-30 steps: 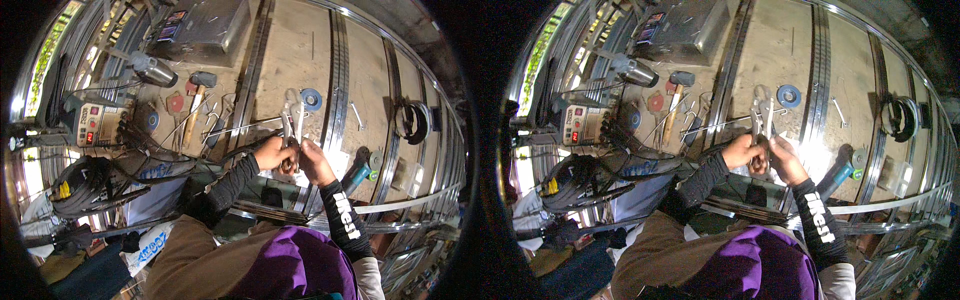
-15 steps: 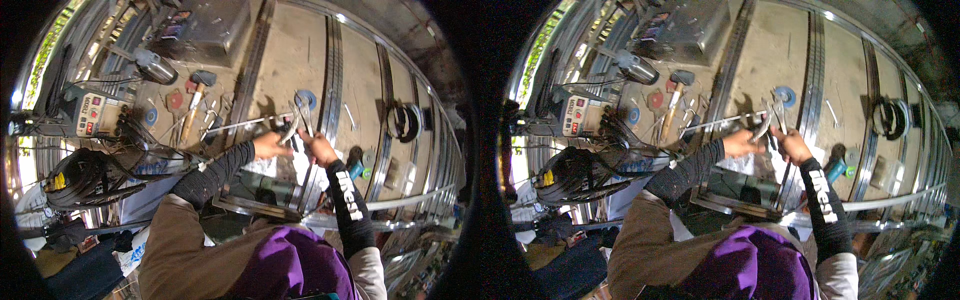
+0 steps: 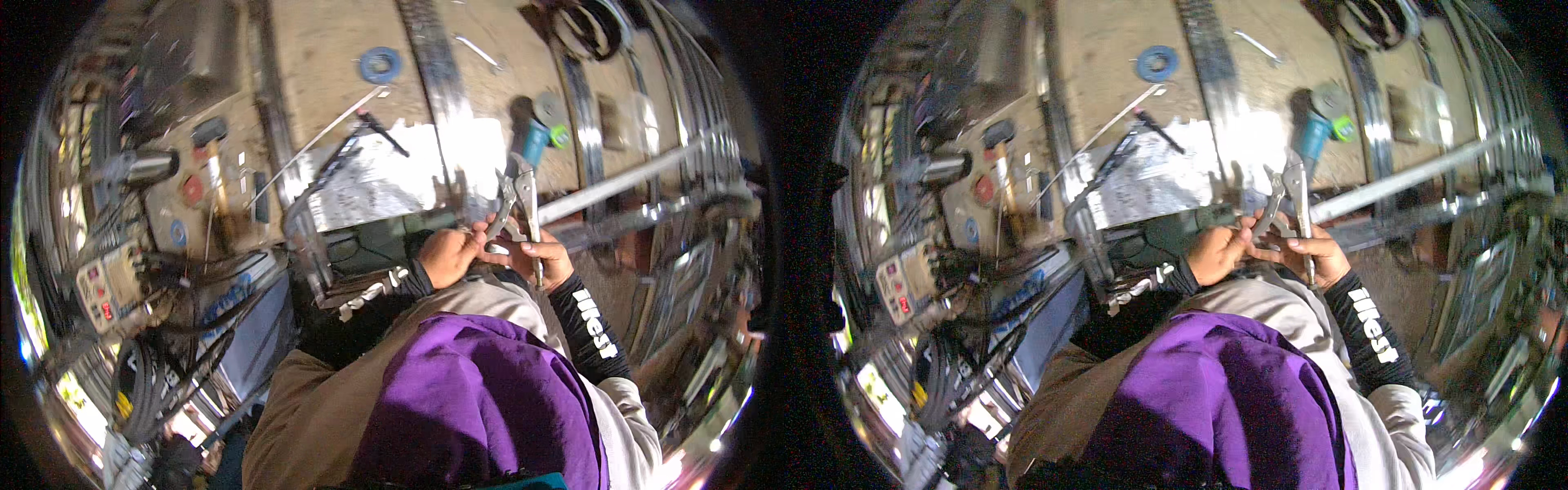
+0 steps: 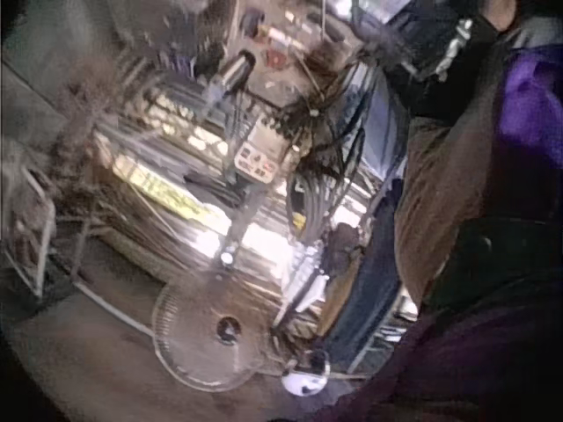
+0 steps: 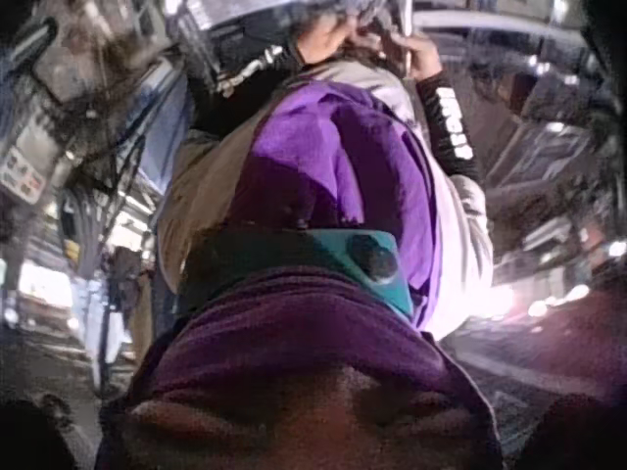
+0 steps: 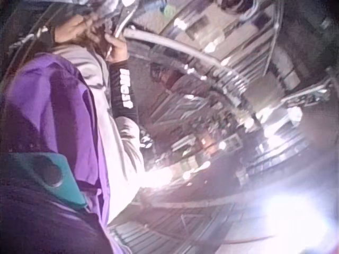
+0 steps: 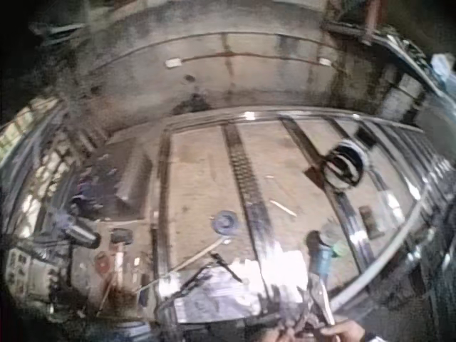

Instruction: The person bends a metal rod using a manual bender, then measures and marks a long metal bar with a tape measure and marker. They clamp the bar to a workbench and grind its edges with an angle grinder.

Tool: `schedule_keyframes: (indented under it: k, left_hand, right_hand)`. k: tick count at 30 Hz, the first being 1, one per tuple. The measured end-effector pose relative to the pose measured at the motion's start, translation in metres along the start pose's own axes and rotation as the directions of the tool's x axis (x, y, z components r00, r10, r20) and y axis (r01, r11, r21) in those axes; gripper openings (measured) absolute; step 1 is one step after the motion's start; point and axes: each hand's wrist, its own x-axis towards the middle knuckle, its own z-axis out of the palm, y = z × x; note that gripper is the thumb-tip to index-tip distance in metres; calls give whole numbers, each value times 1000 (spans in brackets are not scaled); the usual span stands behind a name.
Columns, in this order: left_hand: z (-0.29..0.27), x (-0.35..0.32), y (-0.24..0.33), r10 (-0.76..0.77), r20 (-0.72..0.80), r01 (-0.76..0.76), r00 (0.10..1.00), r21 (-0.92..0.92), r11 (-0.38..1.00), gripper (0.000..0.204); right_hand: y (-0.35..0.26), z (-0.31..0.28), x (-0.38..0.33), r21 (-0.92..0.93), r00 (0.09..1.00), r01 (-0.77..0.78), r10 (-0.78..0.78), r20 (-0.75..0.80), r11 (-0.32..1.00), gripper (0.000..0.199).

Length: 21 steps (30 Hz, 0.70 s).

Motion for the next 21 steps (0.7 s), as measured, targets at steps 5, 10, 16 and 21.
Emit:
schedule_keyframes:
  k: [5,10,16,21]
  left_hand:
    - [15,48,-15,64,-41,-58,997,122,991,30]
    - [69,130,14,169,72,-165,983,-49,985,26]
    - [135,268,-12,35,190,-170,981,767,619,33]
    - [127,293,-33,-72,362,-211,930,681,701,32]
  right_hand:
    - [6,-42,-91,-55,907,318,-320,-274,947,78]
    - [40,-90,-159,-234,694,439,-493,-525,868,75]
    - [114,-143,-186,-396,530,423,-577,-621,815,73]
    - [149,-155,-201,-625,468,301,-683,-562,720,75]
